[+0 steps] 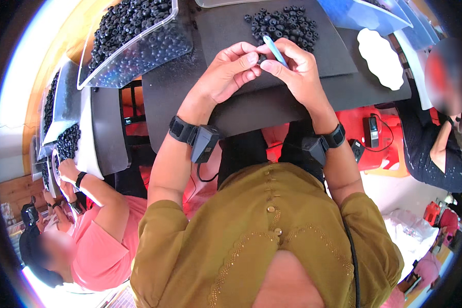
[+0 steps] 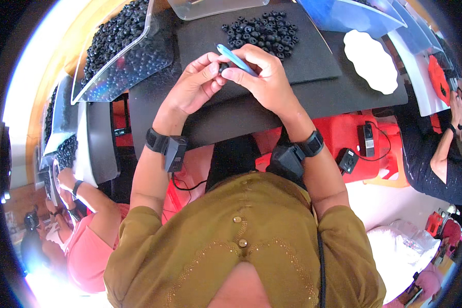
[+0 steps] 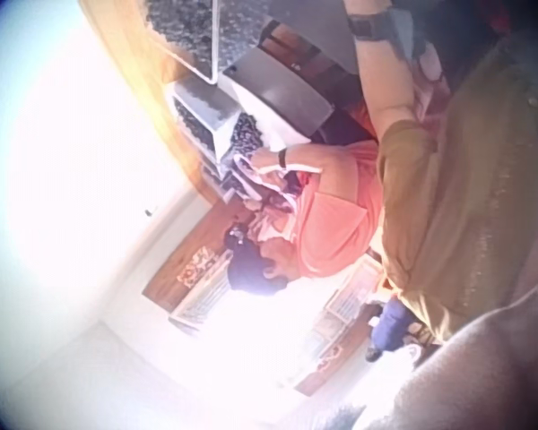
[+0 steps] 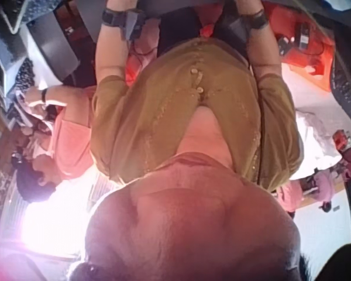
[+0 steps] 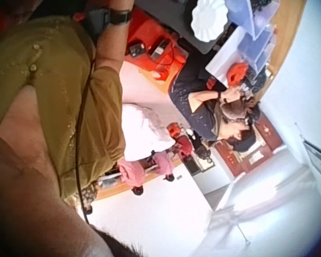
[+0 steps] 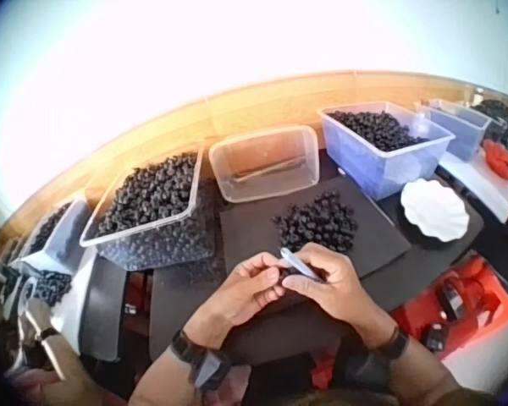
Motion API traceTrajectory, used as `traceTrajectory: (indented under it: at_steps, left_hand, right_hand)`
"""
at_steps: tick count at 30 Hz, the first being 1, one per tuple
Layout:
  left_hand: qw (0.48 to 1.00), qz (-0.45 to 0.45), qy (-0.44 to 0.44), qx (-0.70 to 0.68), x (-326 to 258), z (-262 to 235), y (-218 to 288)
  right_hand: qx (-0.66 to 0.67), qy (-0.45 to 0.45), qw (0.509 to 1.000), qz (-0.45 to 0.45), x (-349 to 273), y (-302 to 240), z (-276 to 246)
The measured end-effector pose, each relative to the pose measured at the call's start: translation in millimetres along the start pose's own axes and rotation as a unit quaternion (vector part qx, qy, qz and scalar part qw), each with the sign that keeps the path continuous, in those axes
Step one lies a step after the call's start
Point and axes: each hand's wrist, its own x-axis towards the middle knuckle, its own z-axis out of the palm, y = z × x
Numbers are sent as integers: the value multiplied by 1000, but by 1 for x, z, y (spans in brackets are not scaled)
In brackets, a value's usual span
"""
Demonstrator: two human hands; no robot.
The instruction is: Assembling small black rubber or plastic components using a blue manual insertion tool.
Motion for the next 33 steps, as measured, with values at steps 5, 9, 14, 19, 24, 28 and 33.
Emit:
traceTrajectory:
  at_steps: [5, 9, 14, 19, 24, 28, 33]
  left_hand:
    - [1000, 10, 21, 15, -1, 6, -3]
    - [998, 21, -3, 62, -1, 1, -9]
    - [996, 46, -19, 72, -1, -2, -6]
    - [997, 54, 6, 59, 0, -3, -3]
    - [997, 49, -14, 54, -1, -7, -5]
    - [994, 71, 32, 70, -2, 5, -6]
    - [997, 68, 19, 18, -4, -5, -2]
  right_hand:
    - [171, 29, 978, 117, 0, -9, 10]
    - [212, 9, 964, 158, -1, -17, 6]
    - [327, 14, 925, 192, -2, -4, 6]
    - [267, 40, 941, 202, -3, -13, 7]
    - [44, 60, 992, 98, -5, -9, 12]
    - [1, 87, 991, 98, -5, -13, 12]
    - [-72, 71, 993, 53, -3, -16, 5]
